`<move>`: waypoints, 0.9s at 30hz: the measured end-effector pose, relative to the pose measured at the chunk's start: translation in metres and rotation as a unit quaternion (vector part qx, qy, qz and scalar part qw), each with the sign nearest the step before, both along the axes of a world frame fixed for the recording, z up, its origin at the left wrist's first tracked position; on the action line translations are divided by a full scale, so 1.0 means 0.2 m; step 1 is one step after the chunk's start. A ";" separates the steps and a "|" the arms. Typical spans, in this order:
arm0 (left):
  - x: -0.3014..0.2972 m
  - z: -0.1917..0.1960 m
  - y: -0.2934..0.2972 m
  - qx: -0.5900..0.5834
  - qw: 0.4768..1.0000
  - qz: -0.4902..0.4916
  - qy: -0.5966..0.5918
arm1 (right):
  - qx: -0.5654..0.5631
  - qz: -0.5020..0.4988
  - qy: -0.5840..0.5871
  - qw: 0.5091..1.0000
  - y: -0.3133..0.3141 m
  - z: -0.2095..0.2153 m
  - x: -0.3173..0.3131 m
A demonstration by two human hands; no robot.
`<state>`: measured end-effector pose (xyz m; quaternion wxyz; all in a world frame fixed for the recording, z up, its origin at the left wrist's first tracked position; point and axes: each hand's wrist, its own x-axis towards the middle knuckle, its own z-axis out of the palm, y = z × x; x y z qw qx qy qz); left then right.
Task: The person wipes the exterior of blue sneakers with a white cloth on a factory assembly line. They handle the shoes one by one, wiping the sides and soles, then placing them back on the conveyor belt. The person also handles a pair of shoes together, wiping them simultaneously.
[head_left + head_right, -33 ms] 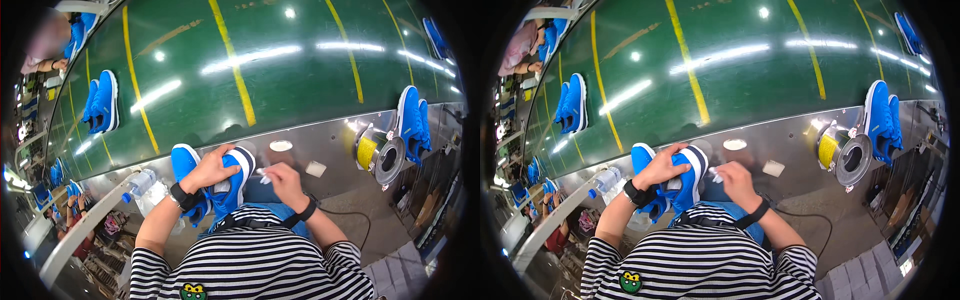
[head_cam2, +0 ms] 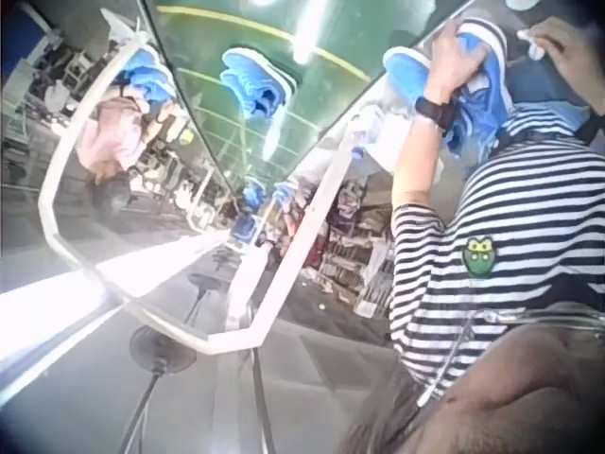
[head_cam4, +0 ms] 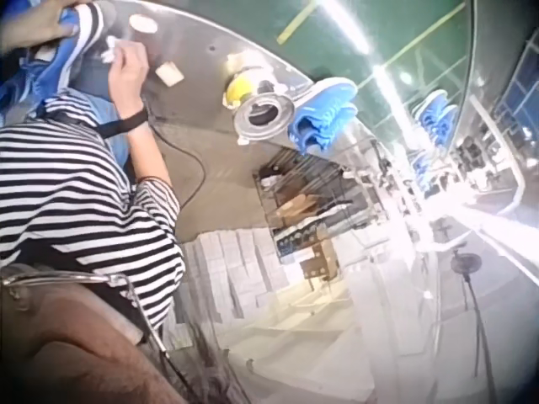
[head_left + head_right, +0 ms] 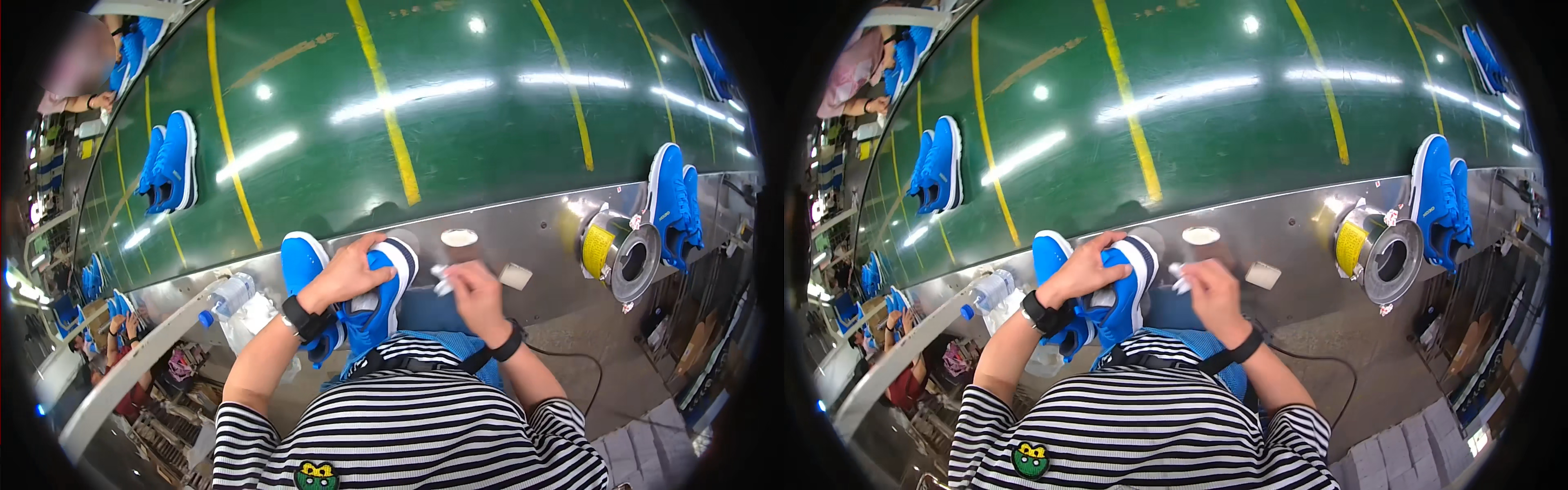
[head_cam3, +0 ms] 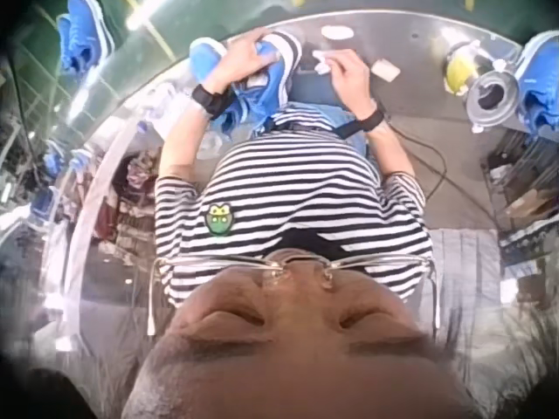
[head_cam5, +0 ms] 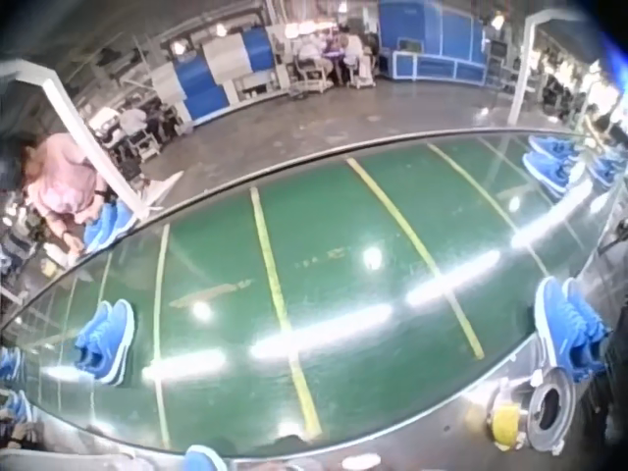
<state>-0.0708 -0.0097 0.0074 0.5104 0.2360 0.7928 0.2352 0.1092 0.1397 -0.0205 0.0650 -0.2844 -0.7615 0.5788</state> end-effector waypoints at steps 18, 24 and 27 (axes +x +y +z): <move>0.59 -0.04 -0.93 0.042 0.771 0.469 0.429 | 0.172 -0.040 0.079 0.981 0.42 0.05 0.18; 0.32 -0.27 -1.32 -0.036 0.778 0.437 0.451 | 0.101 0.004 0.082 0.991 0.02 0.25 0.07; 0.19 -0.33 -1.36 -0.078 0.801 0.403 0.435 | 0.075 0.046 0.092 0.992 -0.19 0.34 0.02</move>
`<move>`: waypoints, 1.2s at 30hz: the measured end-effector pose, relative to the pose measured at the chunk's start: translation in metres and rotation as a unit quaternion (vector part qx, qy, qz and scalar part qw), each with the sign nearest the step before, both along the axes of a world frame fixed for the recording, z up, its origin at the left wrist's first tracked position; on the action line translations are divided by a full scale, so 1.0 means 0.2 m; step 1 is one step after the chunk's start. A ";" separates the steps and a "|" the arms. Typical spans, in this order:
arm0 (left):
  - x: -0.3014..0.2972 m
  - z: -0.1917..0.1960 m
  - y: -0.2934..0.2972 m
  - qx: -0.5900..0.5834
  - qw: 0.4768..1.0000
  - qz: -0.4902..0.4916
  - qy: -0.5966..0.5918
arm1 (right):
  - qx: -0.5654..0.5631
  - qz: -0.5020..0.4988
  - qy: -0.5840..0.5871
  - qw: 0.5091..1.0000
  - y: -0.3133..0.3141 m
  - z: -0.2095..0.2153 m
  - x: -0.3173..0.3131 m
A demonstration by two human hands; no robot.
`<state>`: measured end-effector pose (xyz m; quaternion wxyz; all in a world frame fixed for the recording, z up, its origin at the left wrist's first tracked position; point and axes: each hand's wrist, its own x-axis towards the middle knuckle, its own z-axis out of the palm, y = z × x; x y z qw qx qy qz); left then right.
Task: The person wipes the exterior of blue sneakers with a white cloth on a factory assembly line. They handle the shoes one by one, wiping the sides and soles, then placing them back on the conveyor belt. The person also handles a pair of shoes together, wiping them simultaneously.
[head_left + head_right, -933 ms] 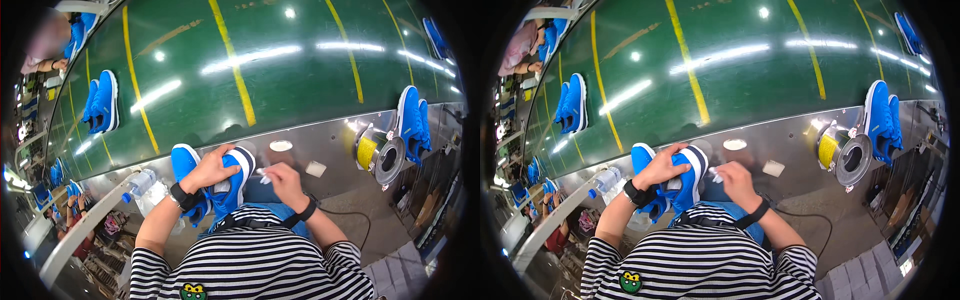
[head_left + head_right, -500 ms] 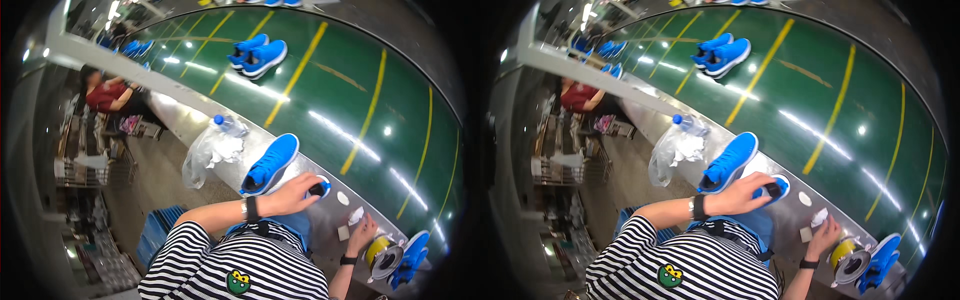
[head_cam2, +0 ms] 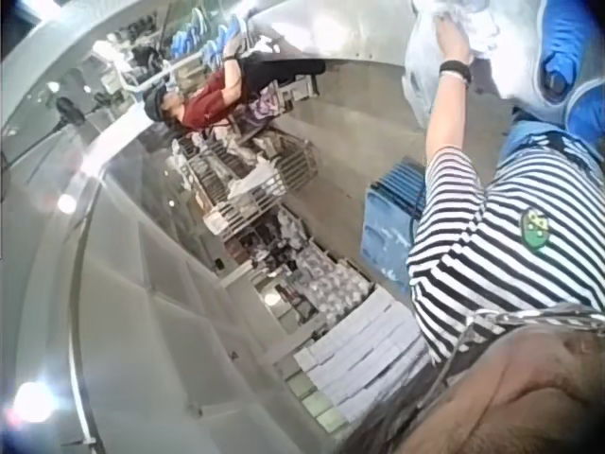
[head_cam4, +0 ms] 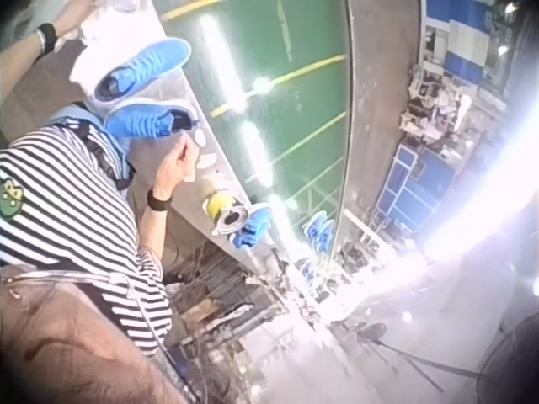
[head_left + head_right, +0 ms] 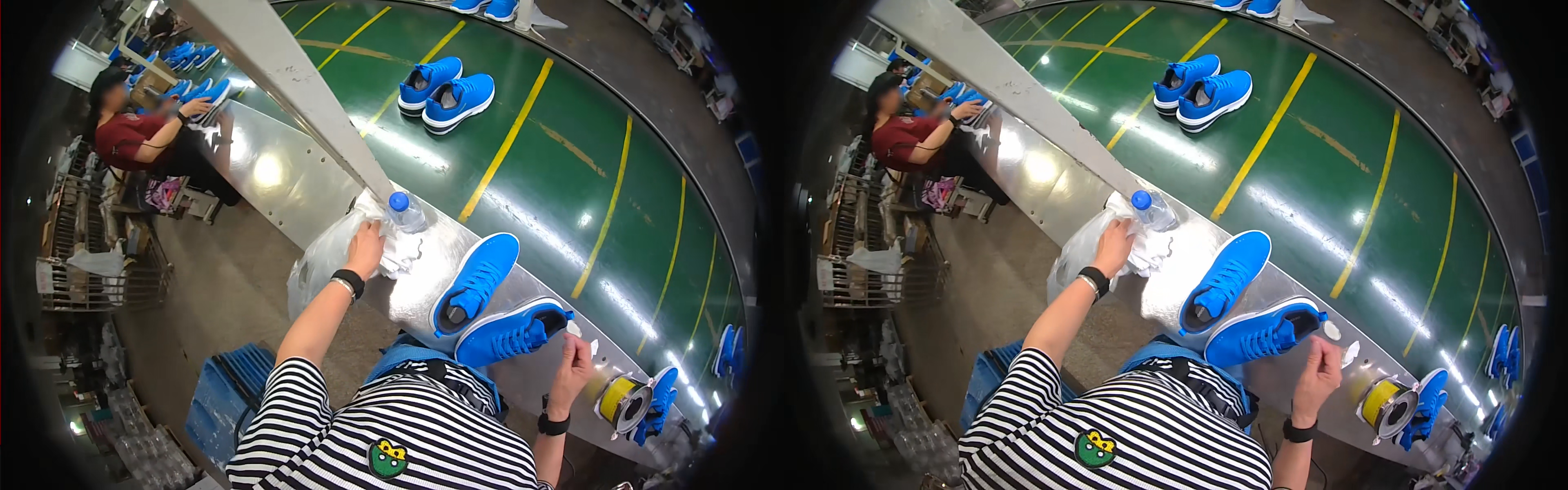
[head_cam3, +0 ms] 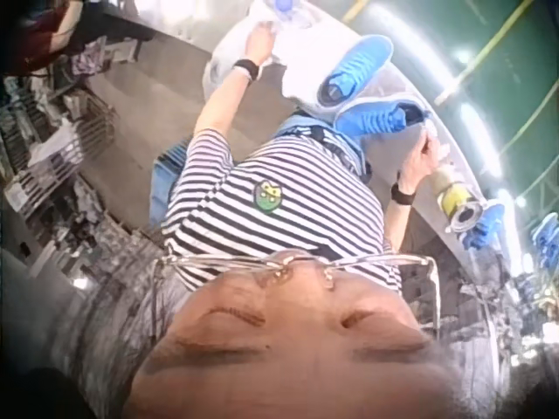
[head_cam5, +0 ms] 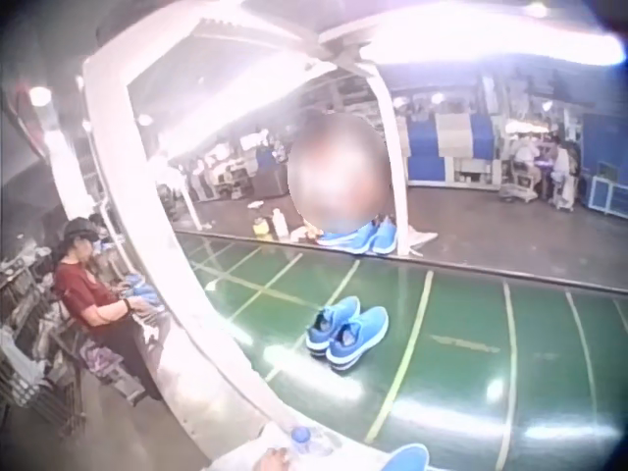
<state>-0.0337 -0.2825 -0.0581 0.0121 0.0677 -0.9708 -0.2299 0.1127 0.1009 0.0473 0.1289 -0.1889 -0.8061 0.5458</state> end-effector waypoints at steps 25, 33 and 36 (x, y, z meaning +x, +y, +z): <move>0.06 0.83 -0.01 0.526 0.833 -0.138 -0.104 | -0.001 0.325 0.114 0.939 -1.12 0.38 -0.59; 0.07 0.83 -0.05 0.470 0.823 -0.182 -0.260 | -0.237 0.216 -0.065 0.945 -0.91 0.28 -0.57; 0.05 0.85 -0.05 0.467 0.814 -0.205 -0.277 | -0.037 0.193 -0.027 0.980 -0.81 0.21 -0.56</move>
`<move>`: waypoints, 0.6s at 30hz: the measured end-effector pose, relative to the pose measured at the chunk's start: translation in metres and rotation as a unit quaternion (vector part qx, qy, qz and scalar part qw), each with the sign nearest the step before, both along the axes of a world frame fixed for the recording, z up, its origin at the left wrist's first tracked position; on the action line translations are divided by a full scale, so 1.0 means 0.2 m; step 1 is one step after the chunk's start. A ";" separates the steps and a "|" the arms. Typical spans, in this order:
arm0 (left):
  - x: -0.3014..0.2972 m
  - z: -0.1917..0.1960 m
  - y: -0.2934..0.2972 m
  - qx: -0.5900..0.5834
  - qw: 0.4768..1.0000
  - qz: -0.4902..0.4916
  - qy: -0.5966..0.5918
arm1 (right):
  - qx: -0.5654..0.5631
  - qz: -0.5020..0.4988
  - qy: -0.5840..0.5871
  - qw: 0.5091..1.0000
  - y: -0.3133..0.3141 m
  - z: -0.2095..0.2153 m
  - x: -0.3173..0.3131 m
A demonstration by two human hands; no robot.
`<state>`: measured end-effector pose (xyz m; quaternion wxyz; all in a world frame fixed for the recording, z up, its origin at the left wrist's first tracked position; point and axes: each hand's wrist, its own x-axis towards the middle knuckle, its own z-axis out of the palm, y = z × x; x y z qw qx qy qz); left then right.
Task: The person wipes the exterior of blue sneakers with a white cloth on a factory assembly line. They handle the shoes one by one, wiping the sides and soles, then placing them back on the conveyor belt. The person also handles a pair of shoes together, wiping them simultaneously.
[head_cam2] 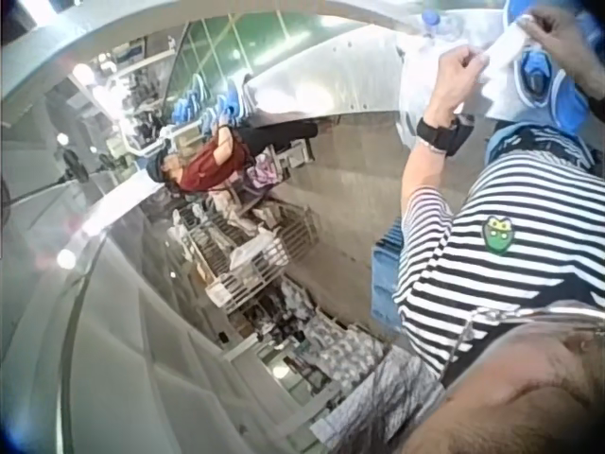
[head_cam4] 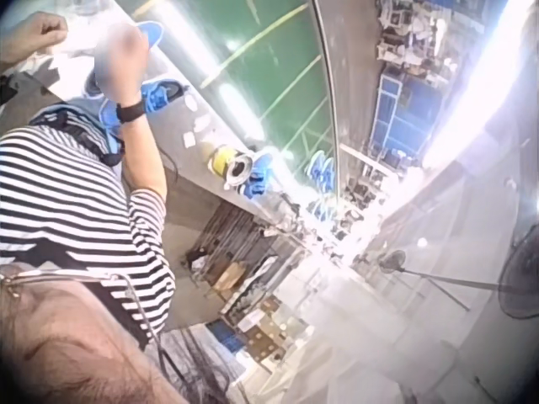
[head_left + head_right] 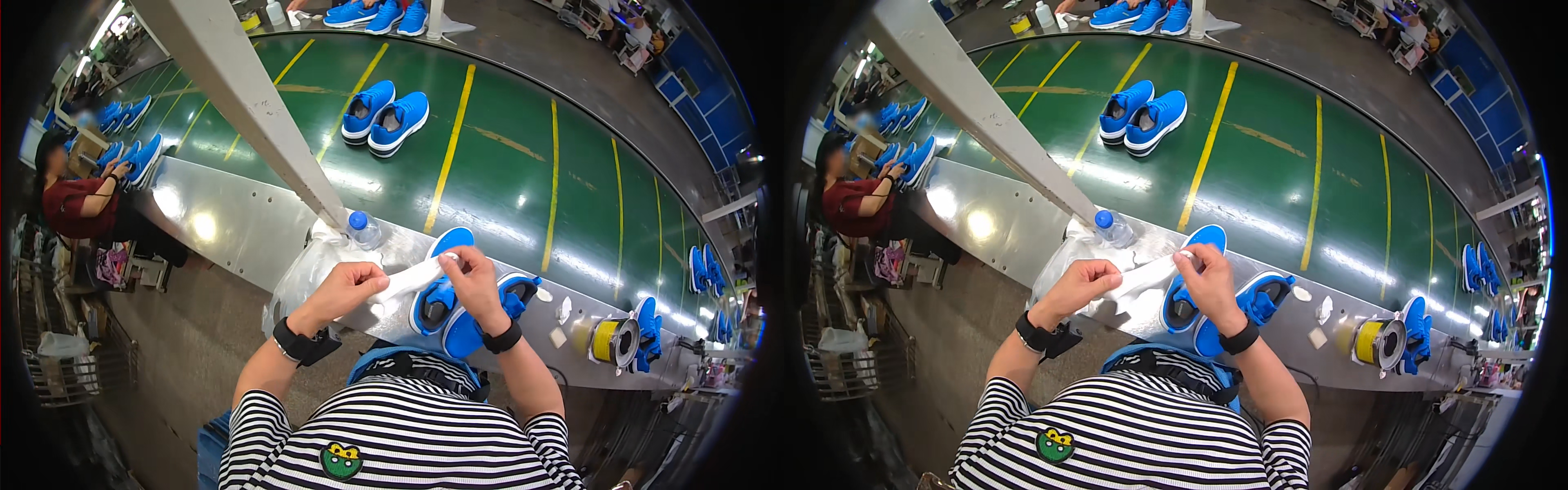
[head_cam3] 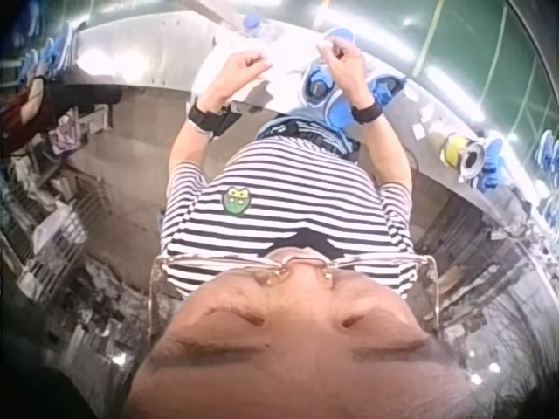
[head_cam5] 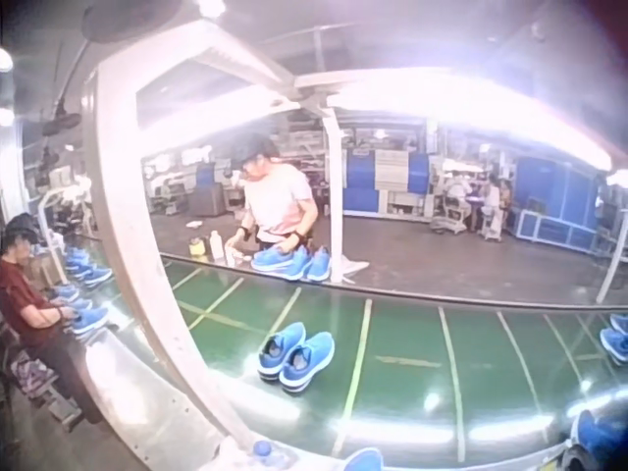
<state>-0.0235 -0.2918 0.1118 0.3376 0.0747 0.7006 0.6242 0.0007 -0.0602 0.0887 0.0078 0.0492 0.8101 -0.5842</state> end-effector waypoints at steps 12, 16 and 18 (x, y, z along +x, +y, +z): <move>-0.05 0.05 0.00 -0.009 0.997 -0.069 0.043 | -0.168 0.236 -0.121 0.949 -0.13 0.09 0.04; -0.05 0.07 -0.06 0.019 0.997 -0.067 0.028 | -0.311 0.233 -0.231 0.892 -0.10 0.07 0.06; -0.05 0.07 -0.06 0.022 0.995 -0.079 0.065 | -0.368 0.219 -0.210 0.879 -0.17 0.07 0.07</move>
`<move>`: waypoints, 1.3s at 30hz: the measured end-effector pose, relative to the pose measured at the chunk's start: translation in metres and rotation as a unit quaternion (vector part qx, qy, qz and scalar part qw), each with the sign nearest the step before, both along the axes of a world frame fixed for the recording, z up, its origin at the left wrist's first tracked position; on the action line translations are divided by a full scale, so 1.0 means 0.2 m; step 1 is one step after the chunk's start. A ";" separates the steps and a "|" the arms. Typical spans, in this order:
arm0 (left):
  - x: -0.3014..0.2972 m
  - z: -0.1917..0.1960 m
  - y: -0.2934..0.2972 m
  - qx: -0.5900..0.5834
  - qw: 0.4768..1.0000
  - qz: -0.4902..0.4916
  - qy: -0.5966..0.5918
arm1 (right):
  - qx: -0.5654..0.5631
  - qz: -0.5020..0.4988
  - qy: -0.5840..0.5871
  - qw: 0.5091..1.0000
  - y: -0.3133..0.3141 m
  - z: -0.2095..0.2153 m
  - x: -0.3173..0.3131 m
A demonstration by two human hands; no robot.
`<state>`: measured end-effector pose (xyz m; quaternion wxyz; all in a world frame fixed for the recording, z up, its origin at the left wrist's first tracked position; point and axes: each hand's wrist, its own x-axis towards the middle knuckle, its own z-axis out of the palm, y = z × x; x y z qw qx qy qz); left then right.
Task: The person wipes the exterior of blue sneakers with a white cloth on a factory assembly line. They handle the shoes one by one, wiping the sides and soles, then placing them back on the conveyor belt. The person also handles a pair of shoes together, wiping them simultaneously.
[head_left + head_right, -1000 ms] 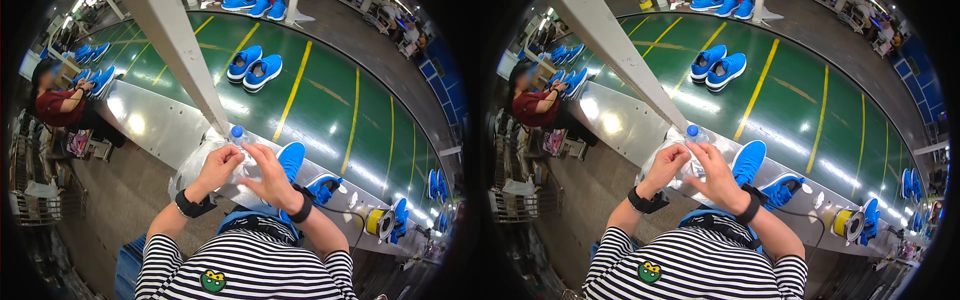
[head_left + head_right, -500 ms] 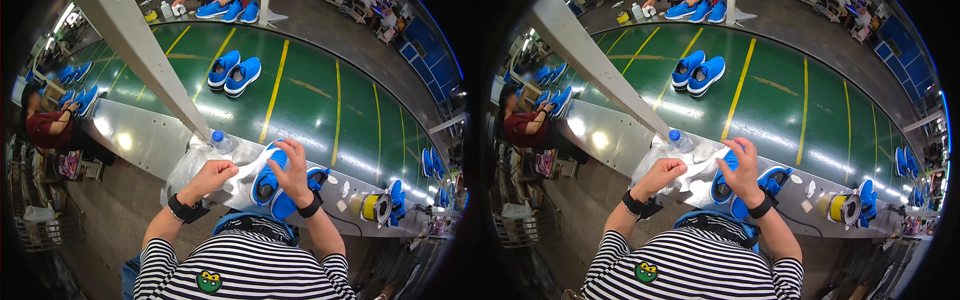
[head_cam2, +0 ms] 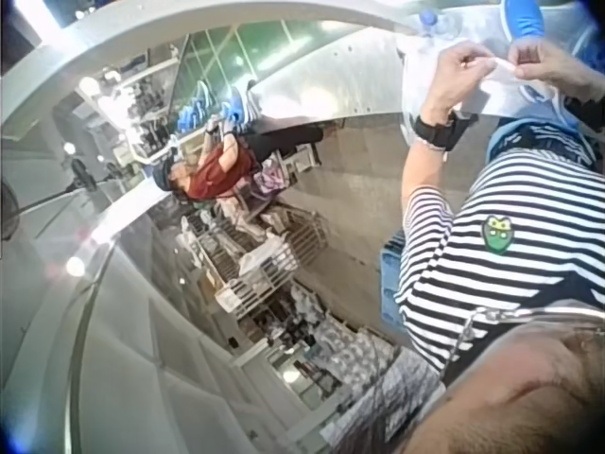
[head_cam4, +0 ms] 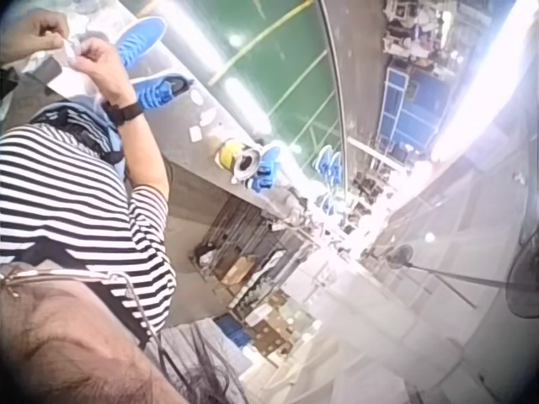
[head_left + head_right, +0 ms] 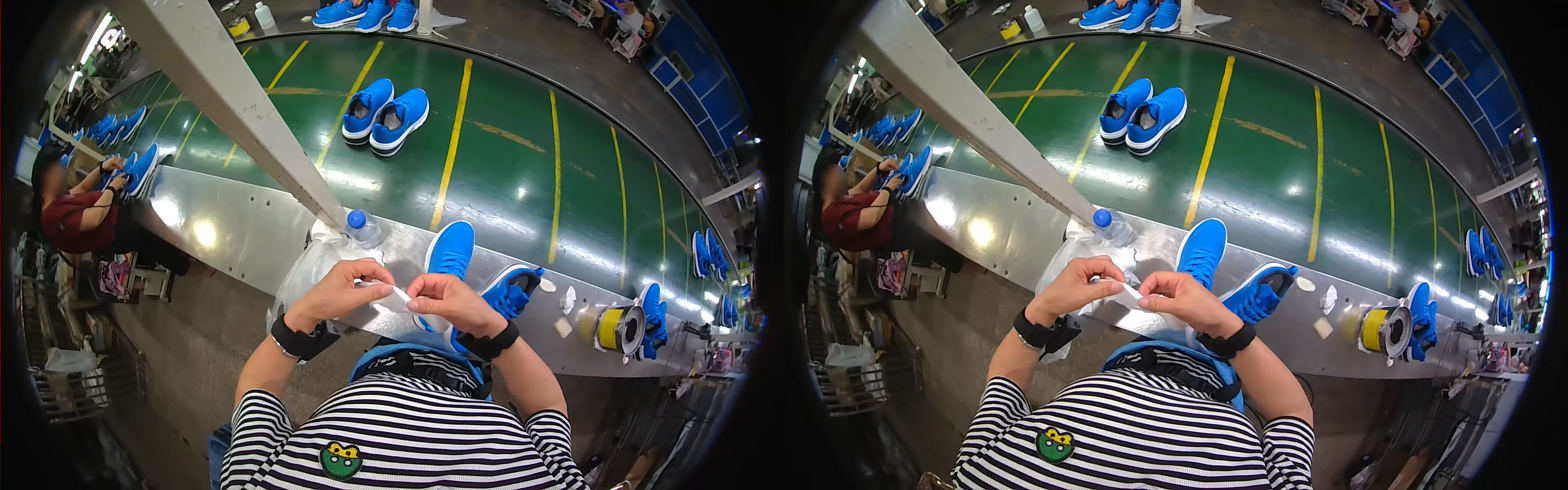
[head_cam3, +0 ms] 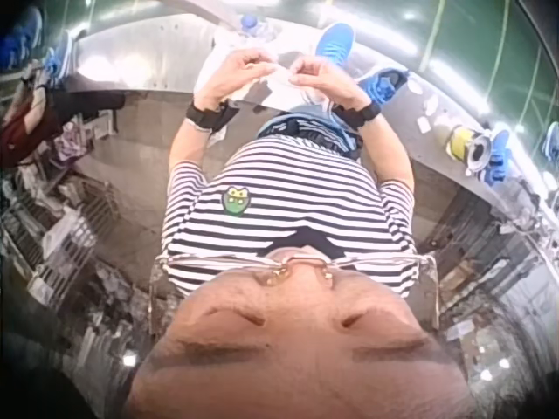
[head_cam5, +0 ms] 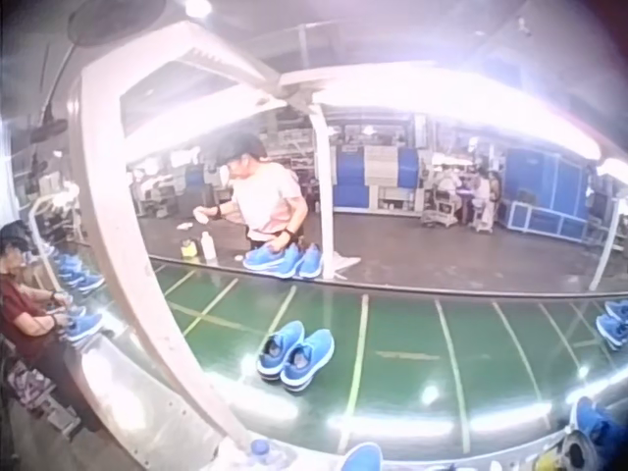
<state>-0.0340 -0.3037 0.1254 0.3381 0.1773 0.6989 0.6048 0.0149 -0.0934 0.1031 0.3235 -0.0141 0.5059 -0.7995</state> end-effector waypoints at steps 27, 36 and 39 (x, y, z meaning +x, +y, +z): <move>-0.24 -0.70 0.06 -0.182 0.890 0.274 0.317 | 0.161 -0.336 0.129 0.919 -0.17 -0.19 -0.05; -0.24 -0.41 0.22 -0.154 0.831 0.137 0.516 | 0.357 -0.403 0.264 0.800 -0.12 -0.16 -0.08; -0.25 -0.32 0.24 -0.214 0.761 0.110 0.603 | 0.319 -0.420 0.225 0.819 -0.10 -0.18 -0.07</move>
